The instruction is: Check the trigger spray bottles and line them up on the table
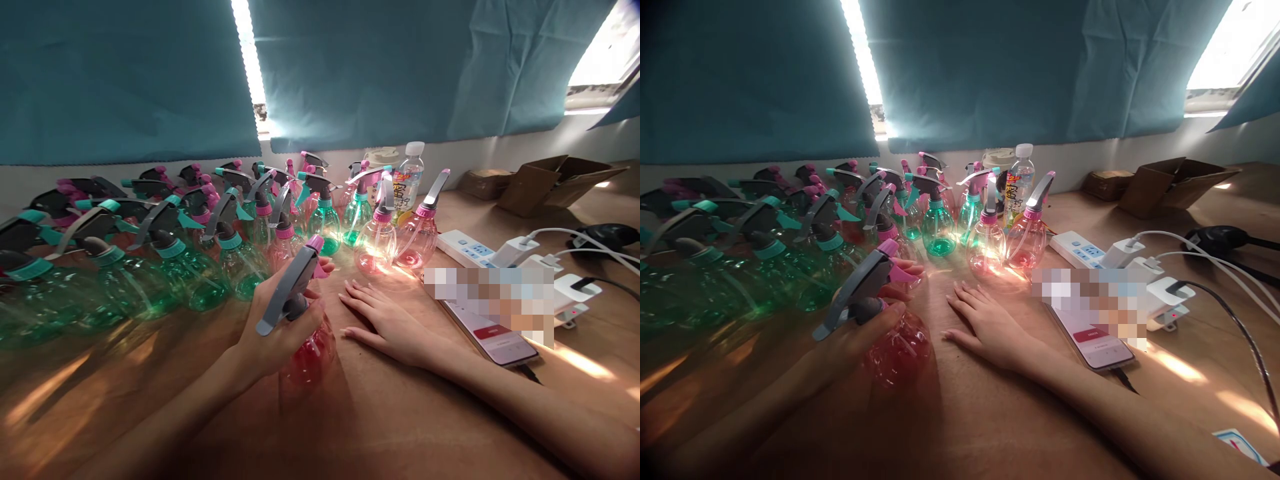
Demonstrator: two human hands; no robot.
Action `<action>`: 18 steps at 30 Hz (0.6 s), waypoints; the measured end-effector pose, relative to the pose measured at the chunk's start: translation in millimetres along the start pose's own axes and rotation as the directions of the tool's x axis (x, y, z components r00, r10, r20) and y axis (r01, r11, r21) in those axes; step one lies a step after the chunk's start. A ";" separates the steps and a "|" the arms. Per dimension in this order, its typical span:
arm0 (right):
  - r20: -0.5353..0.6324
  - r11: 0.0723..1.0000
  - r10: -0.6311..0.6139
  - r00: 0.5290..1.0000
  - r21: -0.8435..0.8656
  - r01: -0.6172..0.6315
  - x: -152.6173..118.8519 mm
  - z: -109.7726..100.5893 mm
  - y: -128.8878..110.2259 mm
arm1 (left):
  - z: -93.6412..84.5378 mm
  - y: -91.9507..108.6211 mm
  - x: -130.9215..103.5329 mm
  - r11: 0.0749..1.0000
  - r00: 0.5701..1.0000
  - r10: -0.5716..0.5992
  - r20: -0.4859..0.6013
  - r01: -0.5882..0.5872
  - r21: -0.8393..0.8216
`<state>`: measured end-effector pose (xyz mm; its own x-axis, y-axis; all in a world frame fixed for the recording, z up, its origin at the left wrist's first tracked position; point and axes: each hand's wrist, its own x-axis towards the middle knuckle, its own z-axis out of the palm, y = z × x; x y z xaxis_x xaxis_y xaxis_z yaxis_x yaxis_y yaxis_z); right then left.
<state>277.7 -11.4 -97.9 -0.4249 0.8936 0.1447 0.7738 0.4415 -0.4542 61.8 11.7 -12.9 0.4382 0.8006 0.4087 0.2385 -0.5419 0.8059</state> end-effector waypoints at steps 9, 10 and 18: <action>0.011 1.000 0.011 1.000 -0.005 -0.011 0.4 0.1 -0.9 | -0.5 1.1 -0.2 1.000 1.000 0.002 0.005 -0.002 0.020; 0.014 1.000 0.010 1.000 -0.010 -0.010 0.5 0.1 -1.0 | -0.5 1.2 -0.1 1.000 1.000 0.008 0.005 -0.008 0.021; 0.010 1.000 0.001 1.000 -0.016 -0.001 0.1 -1.0 -1.3 | 0.8 1.7 0.1 1.000 1.000 0.010 -0.004 -0.010 0.028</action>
<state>277.1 -11.8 -96.4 -0.4287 0.8932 0.1356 0.7816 0.4420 -0.4402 63.0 10.7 -11.8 0.4369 0.7963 0.4183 0.2586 -0.5566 0.7895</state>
